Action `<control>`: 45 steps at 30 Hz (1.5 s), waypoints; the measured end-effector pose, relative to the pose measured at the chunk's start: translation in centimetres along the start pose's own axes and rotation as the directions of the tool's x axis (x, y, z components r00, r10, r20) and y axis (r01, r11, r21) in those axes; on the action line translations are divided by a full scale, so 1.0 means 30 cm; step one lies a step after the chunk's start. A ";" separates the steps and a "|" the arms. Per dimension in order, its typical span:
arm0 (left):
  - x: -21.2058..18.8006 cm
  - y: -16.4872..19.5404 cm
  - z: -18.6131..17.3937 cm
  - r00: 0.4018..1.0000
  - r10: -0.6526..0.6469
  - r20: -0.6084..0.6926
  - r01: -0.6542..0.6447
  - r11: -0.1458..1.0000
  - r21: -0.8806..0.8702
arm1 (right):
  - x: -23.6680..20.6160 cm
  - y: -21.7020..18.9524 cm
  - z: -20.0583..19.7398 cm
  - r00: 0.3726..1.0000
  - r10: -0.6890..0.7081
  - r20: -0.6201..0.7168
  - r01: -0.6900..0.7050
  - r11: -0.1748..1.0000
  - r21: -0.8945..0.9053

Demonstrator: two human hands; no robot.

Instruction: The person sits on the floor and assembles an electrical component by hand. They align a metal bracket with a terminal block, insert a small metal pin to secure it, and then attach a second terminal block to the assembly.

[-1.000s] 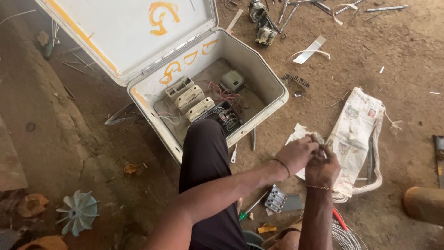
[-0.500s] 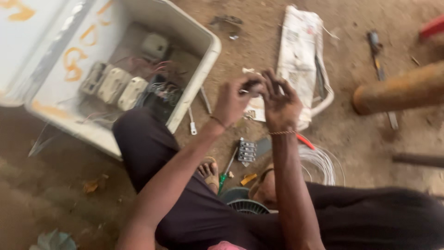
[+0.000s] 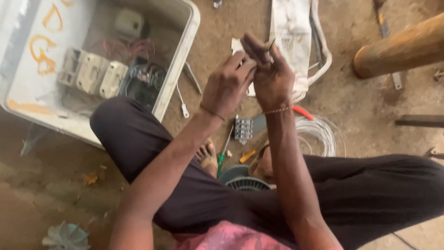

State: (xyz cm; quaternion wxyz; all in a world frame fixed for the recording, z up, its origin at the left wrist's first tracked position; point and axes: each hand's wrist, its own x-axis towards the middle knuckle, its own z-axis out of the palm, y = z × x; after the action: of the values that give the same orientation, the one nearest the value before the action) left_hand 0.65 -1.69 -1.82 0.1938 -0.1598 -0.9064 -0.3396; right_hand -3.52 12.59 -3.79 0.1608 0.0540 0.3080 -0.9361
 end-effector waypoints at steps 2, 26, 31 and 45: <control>-0.003 -0.013 0.027 0.999 0.040 0.014 -0.041 0.998 0.041 | -0.004 0.004 -0.010 1.000 -0.015 0.023 0.014 1.000 0.025; 0.015 -0.099 0.023 0.831 -0.516 -0.207 0.235 0.663 -0.710 | -0.051 0.030 0.102 0.844 -0.474 0.252 0.422 0.295 -0.857; 0.022 -0.096 -0.015 0.822 -0.545 -0.165 0.297 0.657 -0.693 | -0.077 0.055 0.162 0.793 -0.540 0.281 0.463 0.236 -0.855; 0.025 -0.172 -0.049 0.974 -0.228 0.000 0.141 0.600 -0.788 | -0.081 -0.033 0.081 0.982 -0.169 0.089 0.187 0.746 -0.639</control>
State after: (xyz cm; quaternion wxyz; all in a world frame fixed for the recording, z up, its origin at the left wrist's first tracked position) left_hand -1.83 -6.27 -3.32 0.1139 -0.1164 -0.6684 -0.7258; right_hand -1.57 12.55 -0.78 0.0836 -0.0461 0.6124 -0.7848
